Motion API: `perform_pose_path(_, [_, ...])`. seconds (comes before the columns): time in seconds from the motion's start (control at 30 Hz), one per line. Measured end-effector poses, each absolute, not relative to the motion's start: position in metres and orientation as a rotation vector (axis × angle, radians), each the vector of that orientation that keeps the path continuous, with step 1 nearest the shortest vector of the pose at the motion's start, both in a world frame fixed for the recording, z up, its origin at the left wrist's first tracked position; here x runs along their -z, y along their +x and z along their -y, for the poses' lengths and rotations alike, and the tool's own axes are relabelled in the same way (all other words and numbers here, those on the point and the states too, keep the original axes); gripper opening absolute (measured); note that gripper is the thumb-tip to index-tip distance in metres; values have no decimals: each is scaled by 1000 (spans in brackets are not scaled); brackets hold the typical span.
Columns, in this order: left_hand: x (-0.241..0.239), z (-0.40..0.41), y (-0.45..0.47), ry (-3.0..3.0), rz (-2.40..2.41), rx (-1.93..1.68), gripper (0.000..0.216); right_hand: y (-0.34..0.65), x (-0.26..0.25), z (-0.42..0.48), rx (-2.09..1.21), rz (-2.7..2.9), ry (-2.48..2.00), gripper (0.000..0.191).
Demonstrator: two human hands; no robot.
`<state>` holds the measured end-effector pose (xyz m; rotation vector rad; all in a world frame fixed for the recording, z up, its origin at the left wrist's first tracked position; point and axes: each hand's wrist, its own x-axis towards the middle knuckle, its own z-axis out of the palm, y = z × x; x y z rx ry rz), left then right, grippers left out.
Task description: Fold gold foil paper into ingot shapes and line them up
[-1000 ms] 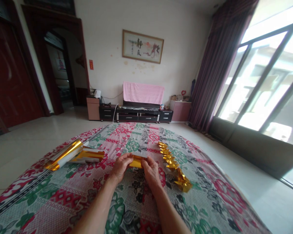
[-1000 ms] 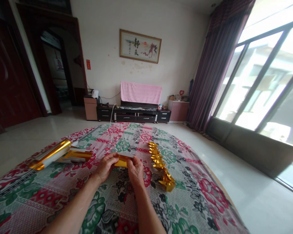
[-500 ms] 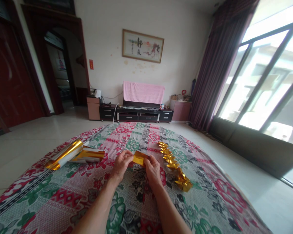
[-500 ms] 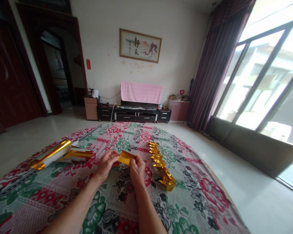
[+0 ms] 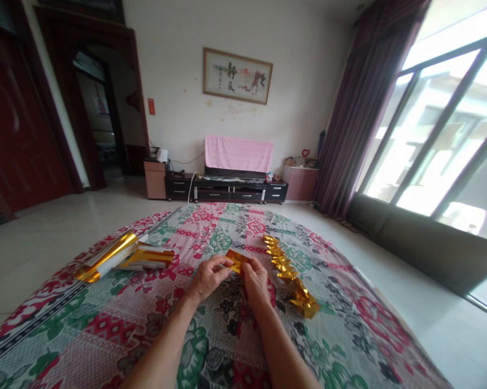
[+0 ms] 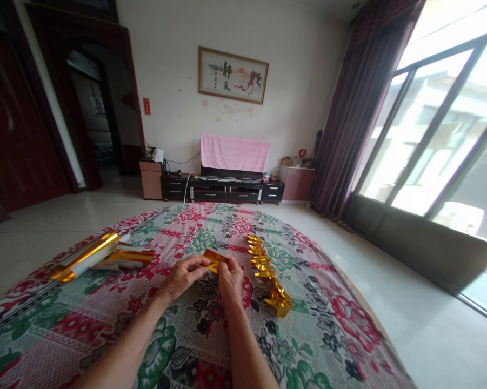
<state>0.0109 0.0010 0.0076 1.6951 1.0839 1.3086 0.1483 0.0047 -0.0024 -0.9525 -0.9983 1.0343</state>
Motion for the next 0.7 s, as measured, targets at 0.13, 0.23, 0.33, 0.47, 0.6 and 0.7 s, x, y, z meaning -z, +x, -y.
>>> perform_pose_path(0.13, [-9, -2, 8, 1796, -1085, -1293, 17, 149, -1, -2, -1082, 1015, -956, 29])
perform_pose_path(0.23, [-10, -1, 7, 1818, -1099, -1275, 18, 150, -5, 1, -1111, 1029, -956, 28])
perform_pose_path(0.33, [-11, -1, 7, 1841, -1125, -1256, 18, 149, -7, 2, -1115, 1056, -955, 28])
perform_pose_path(0.47, [-12, 0, 7, 1850, -1123, -1245, 17, 148, -10, 2, -1117, 1119, -940, 27])
perform_pose_path(0.6, [-12, -1, 7, 1853, -1079, -1244, 18, 149, -9, 2, -1064, 1129, -998, 27])
perform_pose_path(0.7, [-11, -1, 7, 1812, -1090, -1243, 20, 150, -8, 3, -1070, 1126, -997, 25])
